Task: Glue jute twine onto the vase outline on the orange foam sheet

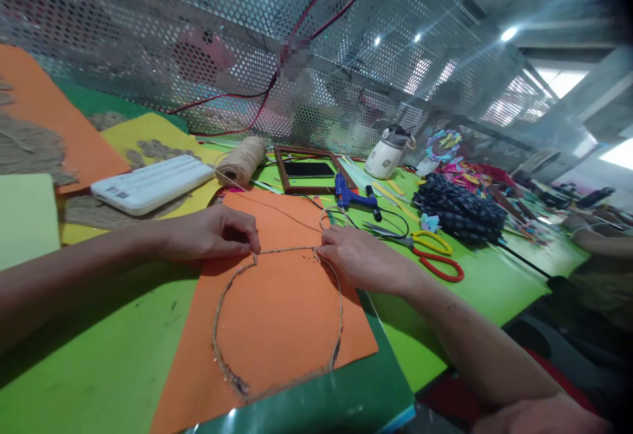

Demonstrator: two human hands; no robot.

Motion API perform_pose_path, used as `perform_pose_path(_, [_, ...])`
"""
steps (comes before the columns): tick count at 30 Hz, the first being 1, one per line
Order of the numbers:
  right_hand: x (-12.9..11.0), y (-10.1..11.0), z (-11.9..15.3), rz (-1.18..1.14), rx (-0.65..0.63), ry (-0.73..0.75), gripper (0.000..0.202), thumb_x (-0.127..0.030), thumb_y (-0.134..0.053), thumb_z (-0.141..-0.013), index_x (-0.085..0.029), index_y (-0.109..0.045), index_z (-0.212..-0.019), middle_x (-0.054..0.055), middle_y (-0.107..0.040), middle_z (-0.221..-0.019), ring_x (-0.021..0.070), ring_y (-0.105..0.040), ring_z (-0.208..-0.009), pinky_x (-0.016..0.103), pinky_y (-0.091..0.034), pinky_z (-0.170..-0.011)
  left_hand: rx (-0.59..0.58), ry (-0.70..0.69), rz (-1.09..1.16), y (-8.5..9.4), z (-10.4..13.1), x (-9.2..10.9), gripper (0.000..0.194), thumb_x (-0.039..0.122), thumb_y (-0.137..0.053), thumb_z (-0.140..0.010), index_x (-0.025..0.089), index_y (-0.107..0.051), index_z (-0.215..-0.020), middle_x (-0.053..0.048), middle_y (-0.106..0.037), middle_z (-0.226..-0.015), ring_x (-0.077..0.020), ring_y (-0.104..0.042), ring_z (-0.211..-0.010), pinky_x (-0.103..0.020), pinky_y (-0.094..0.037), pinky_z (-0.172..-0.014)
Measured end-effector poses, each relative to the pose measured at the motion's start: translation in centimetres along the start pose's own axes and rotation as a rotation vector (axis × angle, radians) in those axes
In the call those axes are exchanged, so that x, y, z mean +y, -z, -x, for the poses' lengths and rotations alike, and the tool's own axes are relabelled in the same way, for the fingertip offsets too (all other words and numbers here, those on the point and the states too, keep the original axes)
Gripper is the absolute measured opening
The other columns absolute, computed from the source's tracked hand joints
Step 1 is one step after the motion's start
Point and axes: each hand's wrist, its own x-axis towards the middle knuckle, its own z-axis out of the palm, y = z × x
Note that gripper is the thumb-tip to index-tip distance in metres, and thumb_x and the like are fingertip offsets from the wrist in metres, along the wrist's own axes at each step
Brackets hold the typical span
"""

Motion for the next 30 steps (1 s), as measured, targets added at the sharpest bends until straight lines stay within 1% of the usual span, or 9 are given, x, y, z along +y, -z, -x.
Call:
perform_pose_path(4, [0.6, 0.3, 0.0, -0.082, -0.01, 0.014, 0.021, -0.013, -0.05, -0.094, -0.013, -0.069, -0.086, 0.009, -0.064, -0.086, 0.02, -0.053, -0.086, 0.031, -0.034, -0.072, 0.011, 0.004, 0.017, -0.1, 0.0, 0.3, 0.021, 0.03, -0.059, -0.084, 0.016, -0.074, -0.09, -0.006, -0.069, -0.084, -0.0157, -0.058, -0.078, -0.023, -0.044, -0.071])
perform_pose_path(8, [1.0, 0.5, -0.2, -0.146, -0.018, -0.019, 0.021, -0.006, -0.049, -0.091, -0.011, -0.069, -0.086, 0.01, -0.064, -0.086, 0.0184, -0.054, -0.083, 0.029, -0.035, -0.071, 0.043, 0.002, 0.064, -0.1, -0.1, 0.6, 0.021, 0.03, -0.06, -0.083, 0.016, -0.075, -0.086, -0.006, -0.069, -0.082, -0.0165, -0.059, -0.078, -0.024, -0.044, -0.071])
perform_pose_path(12, [1.3, -0.1, -0.4, -0.208, 0.045, -0.065, 0.019, -0.011, -0.05, -0.092, -0.013, -0.066, -0.084, 0.009, -0.063, -0.087, 0.0169, -0.054, -0.081, 0.028, -0.036, -0.071, 0.039, 0.03, 0.081, -0.1, -0.1, 0.4, 0.02, 0.03, -0.062, -0.08, 0.015, -0.073, -0.086, -0.006, -0.07, -0.082, -0.0169, -0.059, -0.077, -0.024, -0.044, -0.069])
perform_pose_path(14, [1.7, -0.5, -0.5, -0.252, 0.139, -0.103, 0.013, -0.011, -0.054, -0.089, -0.013, -0.064, -0.082, 0.007, -0.062, -0.087, 0.016, -0.054, -0.079, 0.027, -0.036, -0.07, 0.037, 0.052, 0.091, -0.2, -0.1, 0.4, 0.018, 0.03, -0.064, -0.077, 0.015, -0.072, -0.084, -0.006, -0.07, -0.082, -0.0169, -0.059, -0.076, -0.023, -0.045, -0.069])
perform_pose_path(16, [2.2, -0.9, -0.7, -0.308, 0.296, -0.151, 0.009, -0.009, -0.056, -0.085, -0.014, -0.06, -0.079, 0.005, -0.061, -0.085, 0.0149, -0.053, -0.077, 0.027, -0.037, -0.069, 0.062, 0.086, 0.148, -0.4, -0.1, 0.7, 0.014, 0.027, -0.064, -0.074, 0.016, -0.069, -0.082, -0.004, -0.069, -0.08, -0.0158, -0.059, -0.074, -0.023, -0.044, -0.066])
perform_pose_path(19, [3.0, -1.4, -1.1, -0.465, 0.549, -0.243, 0.011, -0.009, -0.058, -0.082, -0.017, -0.055, -0.075, 0.001, -0.06, -0.075, 0.0124, -0.052, -0.068, 0.025, -0.038, -0.065, 0.142, 0.109, 0.36, -0.9, 0.0, 1.4, 0.006, 0.019, -0.061, -0.07, 0.017, -0.062, -0.075, -0.001, -0.065, -0.078, -0.012, -0.055, -0.066, -0.021, -0.042, -0.059])
perform_pose_path(22, [3.4, -2.1, -1.5, -0.591, 0.692, -0.327, 0.013, -0.014, -0.059, -0.082, -0.018, -0.053, -0.072, -0.002, -0.058, -0.067, 0.0109, -0.049, -0.06, 0.024, -0.037, -0.06, 0.181, 0.089, 0.545, -1.4, 0.1, 1.9, 0.009, 0.012, -0.061, -0.065, 0.017, -0.058, -0.072, 0.0, -0.062, -0.072, -0.0105, -0.053, -0.063, -0.02, -0.04, -0.056])
perform_pose_path(25, [3.4, -2.9, -1.9, -0.621, 0.695, -0.348, 0.012, -0.016, -0.059, -0.082, -0.018, -0.054, -0.071, -0.002, -0.06, -0.065, 0.0107, -0.049, -0.058, 0.024, -0.036, -0.058, 0.172, 0.084, 0.663, -1.6, 0.1, 1.8, 0.013, 0.008, -0.06, -0.063, 0.017, -0.057, -0.072, -0.001, -0.061, -0.07, -0.0096, -0.051, -0.059, -0.02, -0.038, -0.052])
perform_pose_path(30, [3.4, -3.7, -2.2, -0.635, 0.607, -0.337, 0.009, -0.016, -0.056, -0.084, -0.016, -0.064, -0.079, 0.002, -0.067, -0.073, 0.0124, -0.056, -0.063, 0.025, -0.04, -0.062, 0.157, 0.085, 0.825, -1.7, 0.0, 1.2, 0.013, 0.006, -0.059, -0.064, 0.016, -0.057, -0.071, 0.0, -0.06, -0.068, -0.0068, -0.044, -0.05, -0.019, -0.03, -0.044])
